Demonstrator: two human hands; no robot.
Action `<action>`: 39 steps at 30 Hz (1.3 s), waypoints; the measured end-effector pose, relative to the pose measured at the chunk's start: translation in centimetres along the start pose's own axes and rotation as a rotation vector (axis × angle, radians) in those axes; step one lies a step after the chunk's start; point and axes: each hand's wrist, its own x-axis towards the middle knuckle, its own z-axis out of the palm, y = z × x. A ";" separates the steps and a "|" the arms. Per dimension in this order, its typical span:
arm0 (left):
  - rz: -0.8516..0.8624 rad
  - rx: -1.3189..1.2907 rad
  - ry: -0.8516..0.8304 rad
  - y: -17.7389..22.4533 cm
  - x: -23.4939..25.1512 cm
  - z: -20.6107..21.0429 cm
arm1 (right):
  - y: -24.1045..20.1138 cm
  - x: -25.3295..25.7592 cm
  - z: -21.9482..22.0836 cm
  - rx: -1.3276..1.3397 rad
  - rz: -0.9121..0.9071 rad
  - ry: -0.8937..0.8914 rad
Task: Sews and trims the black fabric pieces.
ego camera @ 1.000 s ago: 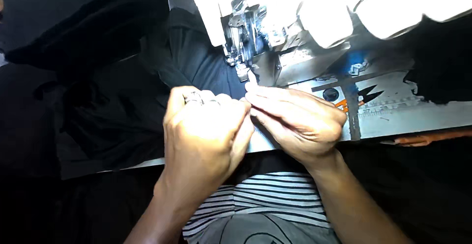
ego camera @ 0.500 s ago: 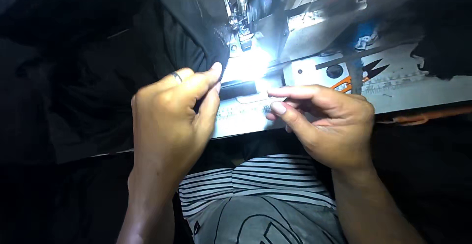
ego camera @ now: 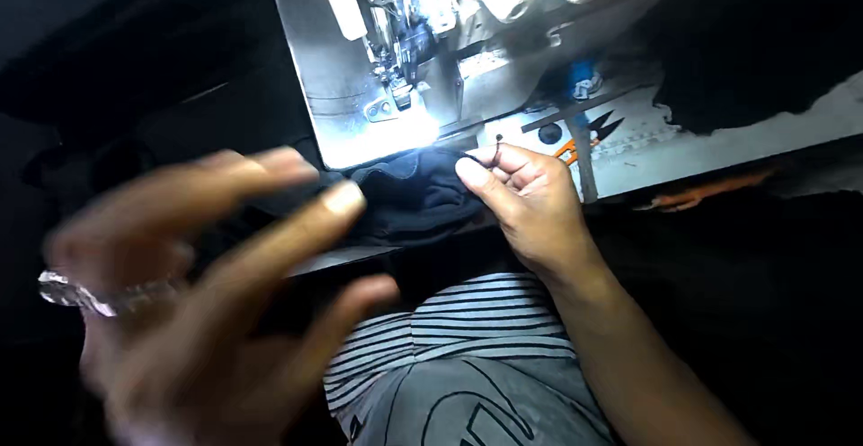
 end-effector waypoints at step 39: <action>-0.686 -0.714 0.061 -6.1 4.8 2.9 | 1.7 -1.1 -1.3 0.065 0.068 -0.038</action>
